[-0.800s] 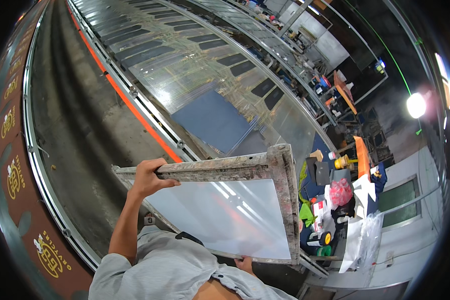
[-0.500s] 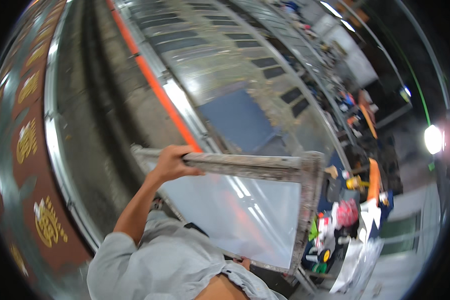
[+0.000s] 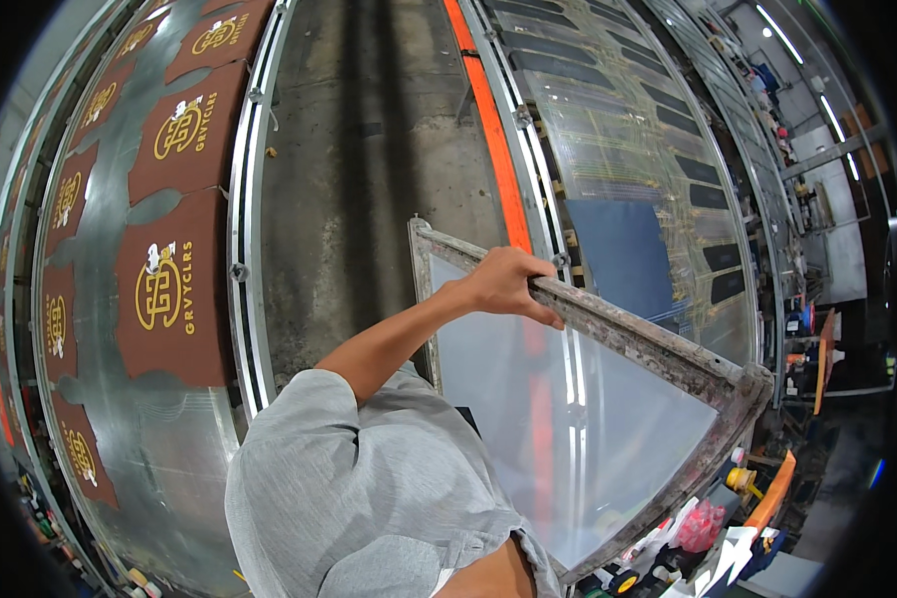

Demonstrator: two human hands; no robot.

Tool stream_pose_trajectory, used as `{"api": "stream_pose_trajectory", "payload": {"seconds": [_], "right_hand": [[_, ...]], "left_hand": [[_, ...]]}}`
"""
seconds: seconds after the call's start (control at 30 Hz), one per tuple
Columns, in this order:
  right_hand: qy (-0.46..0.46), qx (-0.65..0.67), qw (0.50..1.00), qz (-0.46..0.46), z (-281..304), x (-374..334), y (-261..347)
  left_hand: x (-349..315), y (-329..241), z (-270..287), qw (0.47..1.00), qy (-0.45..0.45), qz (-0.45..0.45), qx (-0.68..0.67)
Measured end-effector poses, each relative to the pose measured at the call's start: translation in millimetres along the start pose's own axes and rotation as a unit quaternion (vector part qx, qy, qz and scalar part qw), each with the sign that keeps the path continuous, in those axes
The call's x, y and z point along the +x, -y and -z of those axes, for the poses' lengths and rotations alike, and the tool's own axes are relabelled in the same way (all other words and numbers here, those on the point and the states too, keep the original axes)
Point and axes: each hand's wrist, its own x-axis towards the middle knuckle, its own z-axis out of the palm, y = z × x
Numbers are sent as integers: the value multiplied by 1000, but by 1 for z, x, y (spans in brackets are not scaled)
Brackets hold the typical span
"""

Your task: The person assembles a long, thin metal frame by hand, using a red-handled screwdriver to tighten screws at various points along the frame. They then switch to a yellow T-handle Allen wrench to further tighten bolts on the frame. The person works on the frame while standing in a workshop environment.

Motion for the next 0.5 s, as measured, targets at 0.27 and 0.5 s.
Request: {"api": "stream_pose_trajectory", "payload": {"seconds": [0.27, 0.5], "right_hand": [[1, 0, 1000, -4, 4, 1, -4], [-10, 31, 999, -15, 17, 8, 6]], "left_hand": [[1, -5, 3, 1000, 2, 1, -8], [3, 2, 1, 999, -2, -30, -34]]}}
